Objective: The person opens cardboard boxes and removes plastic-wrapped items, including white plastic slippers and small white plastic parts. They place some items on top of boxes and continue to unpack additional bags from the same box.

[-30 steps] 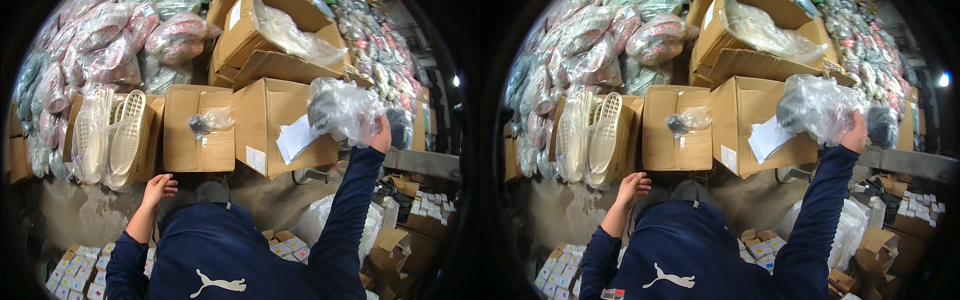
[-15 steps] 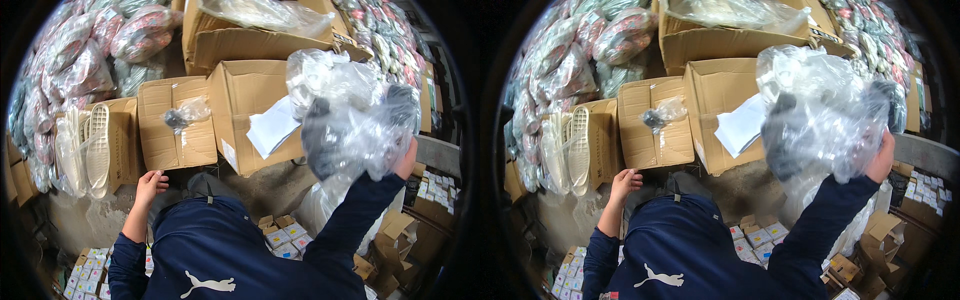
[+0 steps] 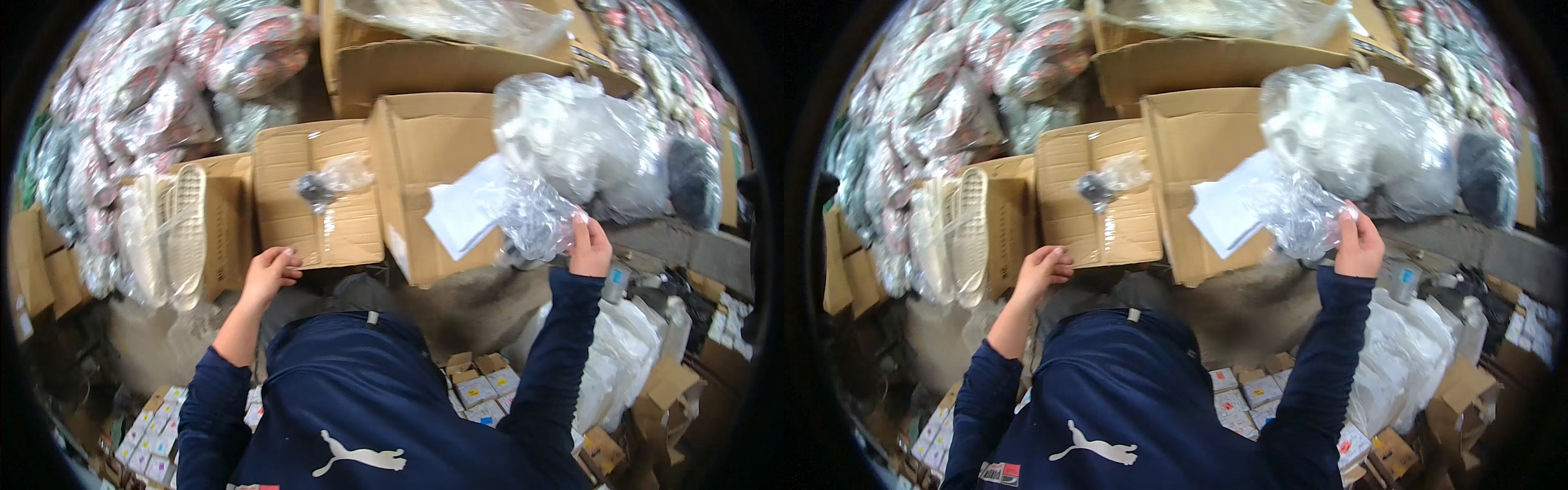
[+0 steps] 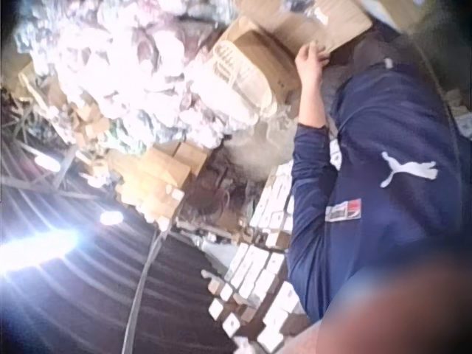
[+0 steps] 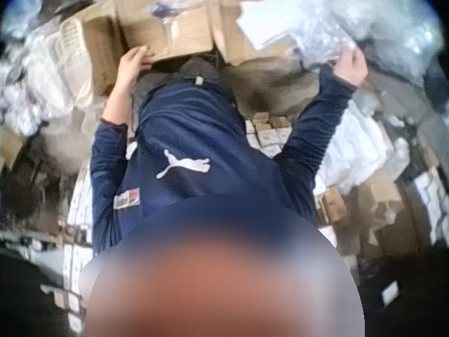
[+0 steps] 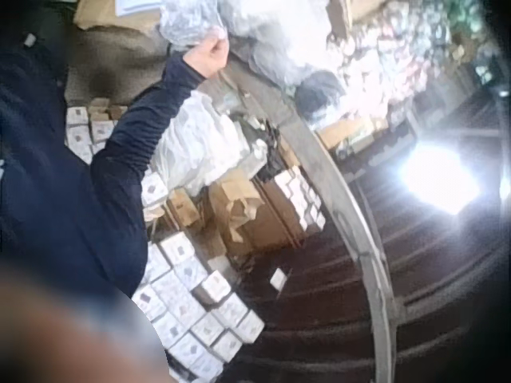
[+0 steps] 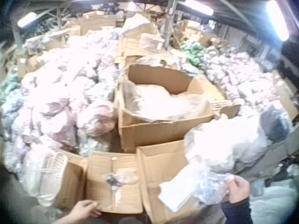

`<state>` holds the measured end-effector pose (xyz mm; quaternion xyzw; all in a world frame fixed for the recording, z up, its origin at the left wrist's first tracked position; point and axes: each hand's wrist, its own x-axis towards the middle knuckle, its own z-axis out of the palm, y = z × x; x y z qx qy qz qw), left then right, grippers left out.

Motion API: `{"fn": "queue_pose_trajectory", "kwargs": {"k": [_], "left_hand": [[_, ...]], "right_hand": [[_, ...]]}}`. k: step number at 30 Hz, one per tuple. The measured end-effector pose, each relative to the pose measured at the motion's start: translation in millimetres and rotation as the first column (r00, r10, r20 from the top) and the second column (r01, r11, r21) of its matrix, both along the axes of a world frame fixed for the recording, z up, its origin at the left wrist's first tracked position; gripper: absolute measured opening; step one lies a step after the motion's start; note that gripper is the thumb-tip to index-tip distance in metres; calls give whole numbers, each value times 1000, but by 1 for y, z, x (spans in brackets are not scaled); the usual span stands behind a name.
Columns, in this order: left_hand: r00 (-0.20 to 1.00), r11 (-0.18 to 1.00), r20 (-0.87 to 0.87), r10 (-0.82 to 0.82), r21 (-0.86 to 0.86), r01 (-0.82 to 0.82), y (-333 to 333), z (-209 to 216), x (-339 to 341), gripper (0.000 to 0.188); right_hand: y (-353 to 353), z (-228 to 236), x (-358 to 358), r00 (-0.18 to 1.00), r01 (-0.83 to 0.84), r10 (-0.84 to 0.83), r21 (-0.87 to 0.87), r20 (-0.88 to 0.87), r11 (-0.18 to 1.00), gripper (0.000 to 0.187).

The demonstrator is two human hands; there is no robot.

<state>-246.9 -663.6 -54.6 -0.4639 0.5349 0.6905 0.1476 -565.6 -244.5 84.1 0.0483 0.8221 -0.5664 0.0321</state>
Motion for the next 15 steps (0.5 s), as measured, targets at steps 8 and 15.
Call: {"fn": "queue_pose_trajectory", "kwargs": {"k": [8, 15], "left_hand": [[974, 994, 227, 23, -107, 1, -4, -23, 73, 34], [975, 994, 220, 32, -109, -8, 4, -51, 113, 28]], "right_hand": [[-63, 94, -2, 801, 185, 72, 360, -594, 915, 31], [-257, -76, 109, 597, -632, 743, -394, 301, 668, 32]]}}
